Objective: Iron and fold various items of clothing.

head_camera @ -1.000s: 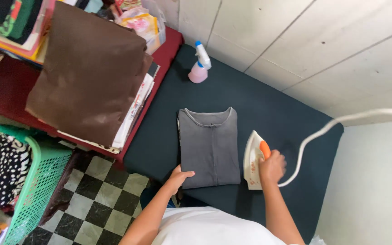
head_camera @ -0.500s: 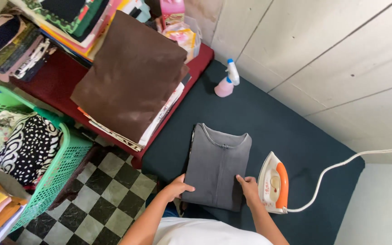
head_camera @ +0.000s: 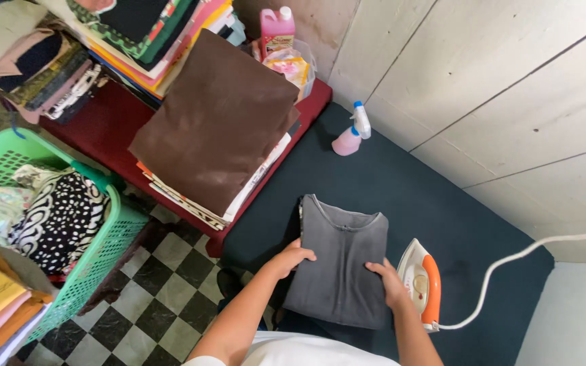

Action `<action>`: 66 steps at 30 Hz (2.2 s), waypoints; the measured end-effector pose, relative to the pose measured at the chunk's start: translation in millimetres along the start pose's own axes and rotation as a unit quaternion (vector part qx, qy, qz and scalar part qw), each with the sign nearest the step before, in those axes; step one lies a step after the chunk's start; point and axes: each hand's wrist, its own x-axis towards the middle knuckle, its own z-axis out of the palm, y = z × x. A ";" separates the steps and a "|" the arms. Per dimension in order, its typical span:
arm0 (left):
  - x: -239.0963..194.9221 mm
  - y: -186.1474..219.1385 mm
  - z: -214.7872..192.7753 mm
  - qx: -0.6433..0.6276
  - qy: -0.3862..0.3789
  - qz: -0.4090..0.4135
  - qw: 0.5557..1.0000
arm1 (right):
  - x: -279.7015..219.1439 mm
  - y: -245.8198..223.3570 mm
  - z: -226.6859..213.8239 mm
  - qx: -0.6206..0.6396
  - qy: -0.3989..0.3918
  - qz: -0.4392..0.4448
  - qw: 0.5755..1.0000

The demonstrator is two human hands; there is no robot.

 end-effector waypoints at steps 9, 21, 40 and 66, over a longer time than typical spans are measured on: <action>-98.5 119.1 4.9 0.103 -0.064 0.239 0.963 | -81.7 -69.9 37.3 -0.009 0.079 -0.189 0.979; -184.0 330.3 -200.3 0.261 -0.023 0.438 0.860 | -122.1 -182.5 322.8 0.097 -0.019 -0.411 0.906; -71.8 319.2 -385.3 0.205 0.009 0.215 0.955 | -15.4 -175.3 426.2 -0.040 0.090 -0.253 0.962; -247.0 146.3 -260.6 0.505 0.377 0.468 0.619 | -96.7 -107.9 407.9 -0.305 0.210 -0.645 0.668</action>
